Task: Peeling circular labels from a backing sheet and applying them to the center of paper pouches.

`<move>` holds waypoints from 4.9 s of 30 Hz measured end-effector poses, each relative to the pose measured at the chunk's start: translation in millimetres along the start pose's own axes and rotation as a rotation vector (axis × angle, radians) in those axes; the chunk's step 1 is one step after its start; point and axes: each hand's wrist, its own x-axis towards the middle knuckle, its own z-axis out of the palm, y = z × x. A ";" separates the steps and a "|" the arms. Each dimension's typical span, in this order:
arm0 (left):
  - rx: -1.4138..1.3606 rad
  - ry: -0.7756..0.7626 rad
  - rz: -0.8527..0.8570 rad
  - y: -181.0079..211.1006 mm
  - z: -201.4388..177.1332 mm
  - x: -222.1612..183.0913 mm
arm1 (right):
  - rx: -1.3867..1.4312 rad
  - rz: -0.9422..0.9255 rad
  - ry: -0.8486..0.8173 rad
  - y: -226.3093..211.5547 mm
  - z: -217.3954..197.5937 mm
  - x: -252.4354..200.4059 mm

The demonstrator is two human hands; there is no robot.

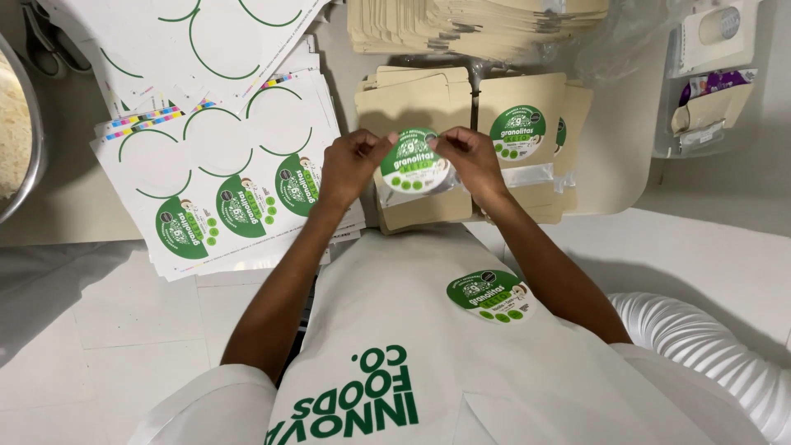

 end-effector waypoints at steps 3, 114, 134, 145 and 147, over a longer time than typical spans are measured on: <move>0.125 0.122 0.098 13.2 9.1 -1.4 | -0.138 -0.106 0.109 48.4 0.9 35.9; 0.524 0.245 0.781 -110.9 -22.4 -88.3 | 0.219 0.472 -0.538 24.4 78.6 -18.1; -0.518 0.767 0.106 -12.3 -78.8 -112.1 | 0.424 0.077 -0.234 42.9 21.8 -15.9; -0.488 -0.810 0.140 34.7 -27.8 -166.0 | 0.325 0.095 -0.274 27.8 73.9 -42.7; 0.044 0.095 0.227 5.4 -21.2 -137.6 | 0.346 0.161 -0.264 52.3 72.1 -40.1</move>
